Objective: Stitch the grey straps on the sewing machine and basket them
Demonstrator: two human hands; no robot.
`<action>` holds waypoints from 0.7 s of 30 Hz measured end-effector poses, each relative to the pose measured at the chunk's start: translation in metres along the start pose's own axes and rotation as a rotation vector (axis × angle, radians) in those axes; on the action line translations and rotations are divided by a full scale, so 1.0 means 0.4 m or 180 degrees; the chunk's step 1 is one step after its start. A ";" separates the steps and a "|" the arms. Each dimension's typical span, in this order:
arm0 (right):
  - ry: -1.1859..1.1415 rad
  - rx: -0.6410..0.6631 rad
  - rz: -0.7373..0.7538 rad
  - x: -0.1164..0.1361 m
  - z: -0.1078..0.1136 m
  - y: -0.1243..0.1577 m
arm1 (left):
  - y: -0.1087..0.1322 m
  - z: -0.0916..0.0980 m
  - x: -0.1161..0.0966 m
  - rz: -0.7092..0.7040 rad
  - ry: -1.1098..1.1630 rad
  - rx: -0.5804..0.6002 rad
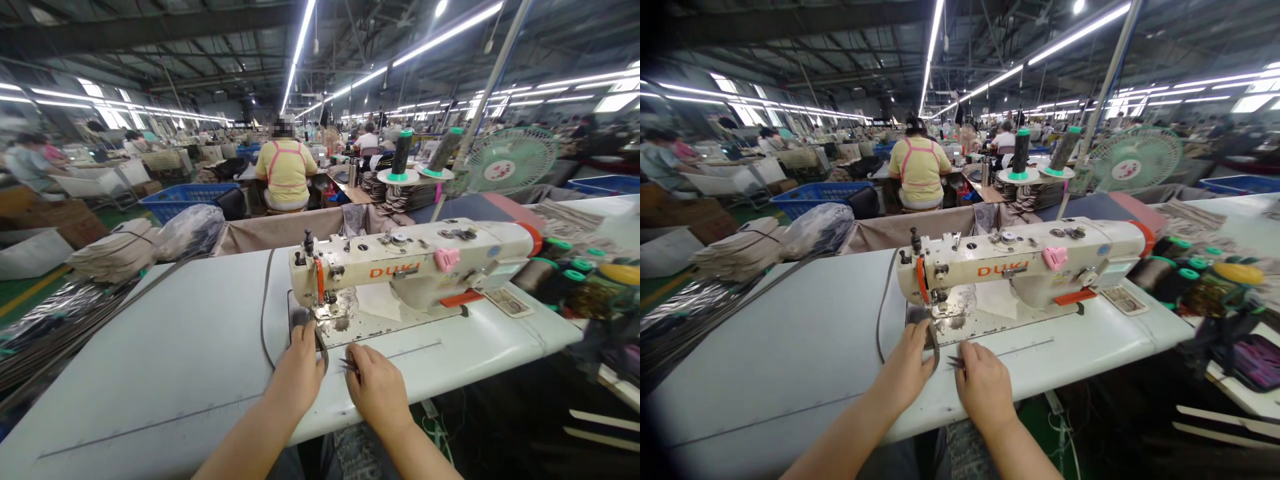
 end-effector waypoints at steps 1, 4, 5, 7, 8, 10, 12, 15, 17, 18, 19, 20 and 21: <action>-0.0009 0.0005 -0.0006 -0.001 -0.002 0.001 | 0.007 0.007 -0.013 -0.0135 0.0007 -0.0079; -0.0171 0.0004 -0.0003 -0.008 -0.003 0.006 | 0.023 0.007 -0.045 -0.0532 0.0127 0.0002; -0.0287 0.0005 -0.0004 -0.011 -0.001 0.008 | 0.027 0.003 -0.049 -0.0595 0.0169 0.0088; -0.0643 0.0059 0.0005 -0.020 0.005 0.014 | 0.033 0.000 -0.051 -0.0621 0.0186 0.0223; -0.0876 0.0111 0.0010 -0.026 0.010 0.018 | 0.036 0.001 -0.051 -0.0612 0.0161 0.0260; -0.1411 0.0236 -0.0033 -0.044 0.023 0.035 | 0.043 0.000 -0.053 -0.0615 0.0063 0.0350; -0.1893 0.0276 -0.0280 -0.085 0.036 0.066 | 0.049 -0.004 -0.060 -0.0661 -0.0122 0.0453; -0.2265 0.0120 -0.1099 -0.202 0.040 0.142 | 0.056 -0.018 -0.066 -0.0825 -0.0536 0.0542; -0.2338 -0.0078 -0.1761 -0.297 0.035 0.208 | 0.061 -0.028 -0.064 -0.1022 -0.0783 0.0530; -0.2343 -0.0192 -0.2105 -0.347 0.032 0.245 | 0.064 -0.033 -0.060 -0.1145 -0.0871 0.0499; -0.2324 -0.0298 -0.2439 -0.396 0.029 0.282 | 0.067 -0.036 -0.054 -0.1270 -0.0936 0.0432; -0.2279 -0.0395 -0.2751 -0.444 0.028 0.319 | 0.070 -0.039 -0.046 -0.1428 -0.0973 0.0353; -0.2196 -0.0473 -0.3042 -0.491 0.028 0.356 | 0.069 -0.038 -0.035 -0.1546 -0.0999 0.0217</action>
Point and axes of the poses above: each hand's wrist, its own y-axis away from the middle knuckle, its own z-axis out of the back of the hand, x = y × z, the point moved 10 cm from there along -y, towards the middle knuckle, and after that the axes turned 10 degrees about y, right-handed, at the moved point
